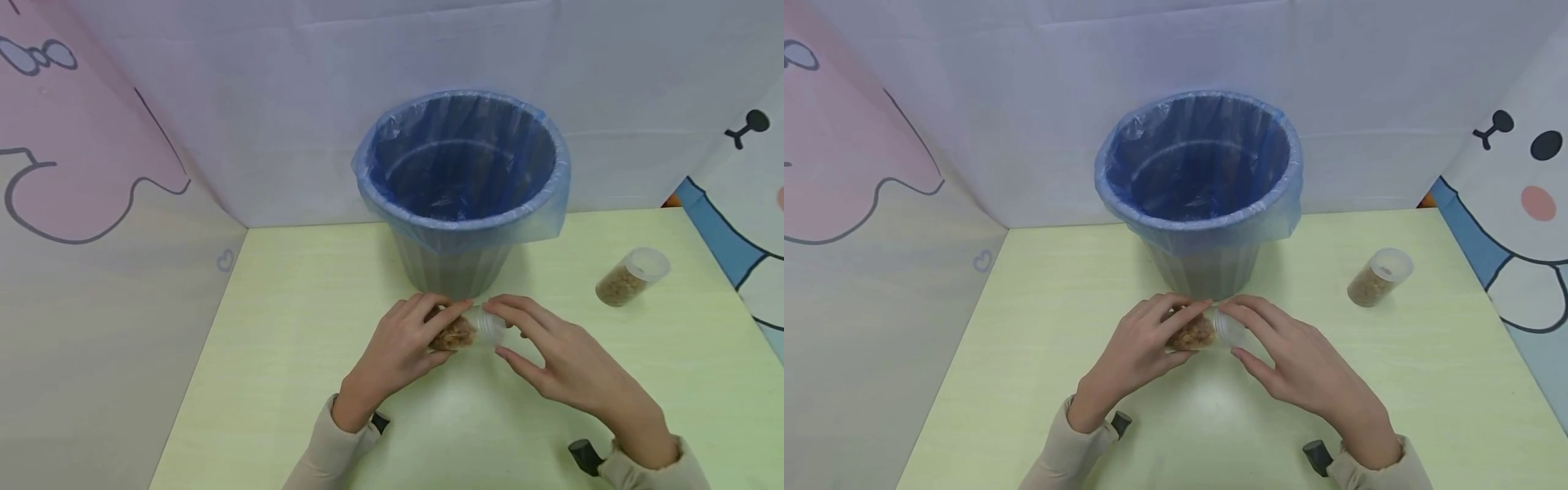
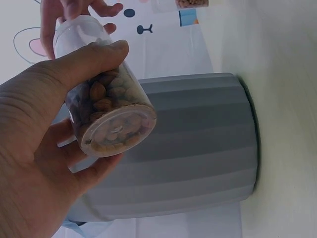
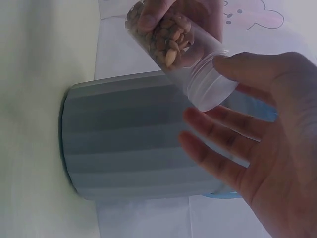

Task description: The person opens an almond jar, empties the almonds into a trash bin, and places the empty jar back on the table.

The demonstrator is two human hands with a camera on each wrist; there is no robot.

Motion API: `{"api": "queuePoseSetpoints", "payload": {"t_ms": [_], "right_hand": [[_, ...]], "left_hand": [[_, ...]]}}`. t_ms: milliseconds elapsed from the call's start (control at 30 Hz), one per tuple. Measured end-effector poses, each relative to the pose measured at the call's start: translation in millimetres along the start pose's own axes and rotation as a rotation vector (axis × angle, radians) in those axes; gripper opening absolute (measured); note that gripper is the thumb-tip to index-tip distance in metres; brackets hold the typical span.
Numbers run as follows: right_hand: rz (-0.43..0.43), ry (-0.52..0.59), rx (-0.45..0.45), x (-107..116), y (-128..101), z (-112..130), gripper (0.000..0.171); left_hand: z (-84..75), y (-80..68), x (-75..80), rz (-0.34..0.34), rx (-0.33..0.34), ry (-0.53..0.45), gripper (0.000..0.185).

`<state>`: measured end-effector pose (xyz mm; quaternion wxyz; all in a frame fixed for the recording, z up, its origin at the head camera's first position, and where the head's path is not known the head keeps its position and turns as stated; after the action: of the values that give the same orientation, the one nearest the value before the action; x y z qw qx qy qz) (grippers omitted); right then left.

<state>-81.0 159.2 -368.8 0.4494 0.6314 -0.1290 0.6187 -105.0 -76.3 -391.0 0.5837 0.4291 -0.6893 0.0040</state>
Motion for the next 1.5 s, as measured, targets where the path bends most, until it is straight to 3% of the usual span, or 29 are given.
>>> {"api": "queuePoseSetpoints", "payload": {"t_ms": [133, 300, 467, 800, 967, 1067, 1300, 1500], "right_hand": [[0.045, -0.028, -0.085, -0.3, -1.2, -1.3, 0.080], [0.064, -0.072, -0.139, -0.3, -0.8, -2.2, 0.064], [0.040, -0.045, -0.112, 0.2, 0.3, -1.2, 0.061], [0.005, 0.001, -0.018, 2.0, 0.9, -0.2, 0.076], [-0.016, -0.011, 0.025, 1.0, 1.2, 0.5, 0.058], [-0.027, -0.013, 0.032, 0.7, 0.9, 1.1, 0.063], [0.023, -0.052, -0.095, 1.2, -0.8, -0.7, 0.083], [0.062, -0.094, -0.150, 0.8, -1.7, -1.1, 0.066]], "left_hand": [[-0.7, -0.2, -0.2, 0.000, 0.002, -0.006, 0.074], [-2.2, 0.4, 0.1, 0.000, -0.006, -0.010, 0.073], [-1.8, 1.0, 0.2, -0.004, -0.013, 0.003, 0.072], [-0.4, 2.2, 2.0, -0.019, -0.025, 0.022, 0.075], [-0.4, 1.6, 2.7, -0.021, -0.019, 0.015, 0.076], [-0.5, 1.0, 2.5, -0.018, -0.010, 0.006, 0.077], [-1.7, 0.2, 2.9, -0.016, -0.014, 0.005, 0.073], [-3.1, 0.2, 3.0, -0.012, -0.015, 0.012, 0.073]]}}
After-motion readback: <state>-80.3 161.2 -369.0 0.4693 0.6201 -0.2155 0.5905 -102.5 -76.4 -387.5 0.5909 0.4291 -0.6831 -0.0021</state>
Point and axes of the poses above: each hand's wrist, its own y-axis towards the middle knuckle, its own x-axis out of the back of the hand, z = x × y, the point moved 3 cm from there along y, towards the middle knuckle, and after that the axes turned 14 degrees about -y, right-handed, at the moved point
